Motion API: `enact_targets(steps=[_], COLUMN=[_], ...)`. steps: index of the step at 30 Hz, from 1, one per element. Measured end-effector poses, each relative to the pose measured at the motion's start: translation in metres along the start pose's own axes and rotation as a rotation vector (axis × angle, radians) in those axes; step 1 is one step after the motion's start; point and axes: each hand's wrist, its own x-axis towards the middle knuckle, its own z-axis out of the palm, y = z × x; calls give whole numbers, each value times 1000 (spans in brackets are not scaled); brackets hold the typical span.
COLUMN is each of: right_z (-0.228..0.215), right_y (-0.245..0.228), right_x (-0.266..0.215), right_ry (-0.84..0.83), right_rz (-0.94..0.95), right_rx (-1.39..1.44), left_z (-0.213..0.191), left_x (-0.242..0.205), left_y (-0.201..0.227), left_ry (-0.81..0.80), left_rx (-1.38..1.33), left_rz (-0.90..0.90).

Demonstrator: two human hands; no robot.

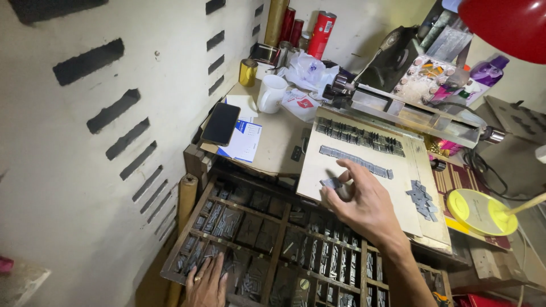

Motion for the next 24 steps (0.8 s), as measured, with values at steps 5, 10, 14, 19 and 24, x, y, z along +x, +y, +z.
enact_targets(steps=[5, 10, 14, 19, 24], right_z=[-20, -37, -38, -35, -36], right_y=[38, 43, 52, 58, 54], right_x=[-10, -9, 3, 31, 54], right_ry=[-58, -27, -100, -270, -423], right_rz=[108, 215, 156, -195, -310], right_rx=[350, 429, 308, 124, 4], left_z=[-13, -18, -51, -149, -207], left_x=[2, 2, 20, 77, 119], left_y=[1, 11, 32, 107, 177], left_ry=[-46, -39, 33, 185, 459], left_rx=[22, -26, -200, -454, -532], left_rz=[12, -31, 4, 135, 475])
